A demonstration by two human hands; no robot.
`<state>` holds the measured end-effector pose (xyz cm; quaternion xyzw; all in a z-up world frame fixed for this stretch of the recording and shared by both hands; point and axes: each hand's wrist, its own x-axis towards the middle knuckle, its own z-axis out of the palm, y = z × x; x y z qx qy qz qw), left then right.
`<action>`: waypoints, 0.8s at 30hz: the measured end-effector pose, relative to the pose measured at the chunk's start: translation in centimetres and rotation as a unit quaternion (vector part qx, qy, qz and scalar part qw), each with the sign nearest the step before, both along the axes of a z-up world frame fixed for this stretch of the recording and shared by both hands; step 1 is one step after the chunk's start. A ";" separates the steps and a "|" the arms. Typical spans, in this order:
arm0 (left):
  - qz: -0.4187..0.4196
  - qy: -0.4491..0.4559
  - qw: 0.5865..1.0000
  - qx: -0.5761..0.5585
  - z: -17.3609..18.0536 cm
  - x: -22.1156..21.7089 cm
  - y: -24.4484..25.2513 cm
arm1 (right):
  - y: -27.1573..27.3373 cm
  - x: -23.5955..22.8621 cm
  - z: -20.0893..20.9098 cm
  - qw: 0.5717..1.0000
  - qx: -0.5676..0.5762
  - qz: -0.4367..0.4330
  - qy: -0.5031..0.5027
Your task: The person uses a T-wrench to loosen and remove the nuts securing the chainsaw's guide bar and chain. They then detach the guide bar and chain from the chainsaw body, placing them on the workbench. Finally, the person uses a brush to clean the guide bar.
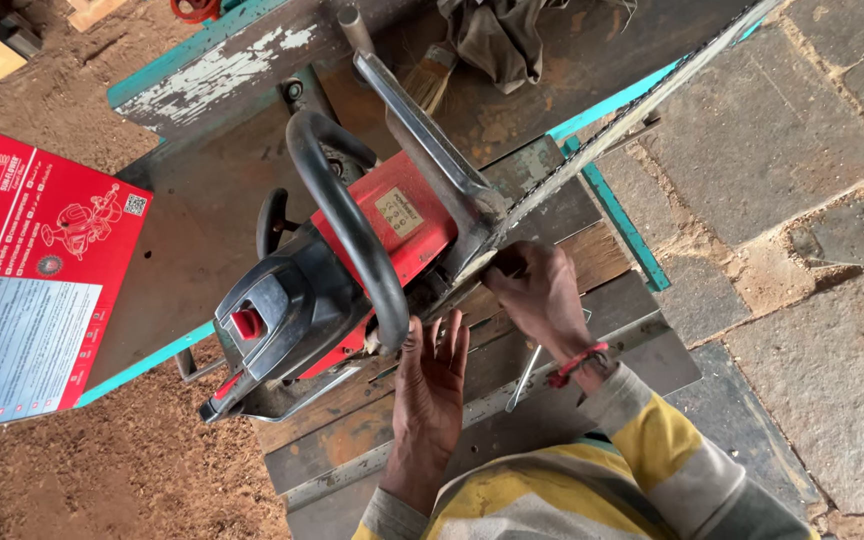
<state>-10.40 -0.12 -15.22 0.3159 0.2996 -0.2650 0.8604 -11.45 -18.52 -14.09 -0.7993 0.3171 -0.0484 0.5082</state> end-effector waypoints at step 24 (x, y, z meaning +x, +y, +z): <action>-0.030 -0.045 0.998 -0.019 0.7 -0.2 -0.3 | -0.1 -0.1 1.3 0.997 -0.060 -0.024 -0.037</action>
